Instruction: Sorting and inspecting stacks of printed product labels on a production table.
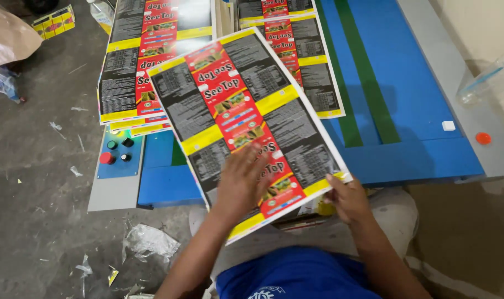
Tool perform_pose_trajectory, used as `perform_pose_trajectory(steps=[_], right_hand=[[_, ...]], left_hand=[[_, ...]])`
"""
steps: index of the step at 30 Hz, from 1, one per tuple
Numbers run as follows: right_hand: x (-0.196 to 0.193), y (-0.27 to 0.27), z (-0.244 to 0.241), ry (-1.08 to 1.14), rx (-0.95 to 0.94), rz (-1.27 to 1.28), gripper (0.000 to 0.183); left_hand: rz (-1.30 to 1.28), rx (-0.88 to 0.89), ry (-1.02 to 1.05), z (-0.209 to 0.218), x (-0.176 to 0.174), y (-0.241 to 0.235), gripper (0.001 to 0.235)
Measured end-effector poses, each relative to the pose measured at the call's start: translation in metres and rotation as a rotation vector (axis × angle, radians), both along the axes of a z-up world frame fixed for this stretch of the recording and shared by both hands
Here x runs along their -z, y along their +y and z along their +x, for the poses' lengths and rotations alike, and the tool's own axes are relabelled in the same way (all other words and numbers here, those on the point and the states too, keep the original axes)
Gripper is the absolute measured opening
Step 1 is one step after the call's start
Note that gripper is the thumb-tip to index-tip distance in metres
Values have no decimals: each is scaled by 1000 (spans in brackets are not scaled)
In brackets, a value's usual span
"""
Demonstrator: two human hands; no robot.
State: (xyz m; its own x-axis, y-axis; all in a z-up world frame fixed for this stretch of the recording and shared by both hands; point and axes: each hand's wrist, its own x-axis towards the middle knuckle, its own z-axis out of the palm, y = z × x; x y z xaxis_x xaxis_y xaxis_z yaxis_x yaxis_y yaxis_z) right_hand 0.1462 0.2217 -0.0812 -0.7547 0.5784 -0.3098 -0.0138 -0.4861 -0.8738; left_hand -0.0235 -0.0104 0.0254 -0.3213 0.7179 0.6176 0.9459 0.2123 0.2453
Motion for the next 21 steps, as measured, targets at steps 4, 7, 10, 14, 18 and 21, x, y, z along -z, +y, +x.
perform_pose_trajectory(steps=[4,7,10,14,18,21], right_hand=[[40,28,34,34,52,45,25],[57,44,61,20,98,52,23],[77,59,87,49,114,25,25],[102,71,117,-35,172,76,21],[115,72,135,-137,231,38,23],[105,68,138,-174,234,38,23]], left_hand=[[-30,-180,11,-54,-23,-12,48],[9,-279,45,-111,-3,-23,43],[-17,-367,83,-163,25,-32,41],[-96,-487,231,-179,21,-33,63],[-185,-527,291,-174,25,-34,81],[-176,-550,246,-179,40,-40,55]])
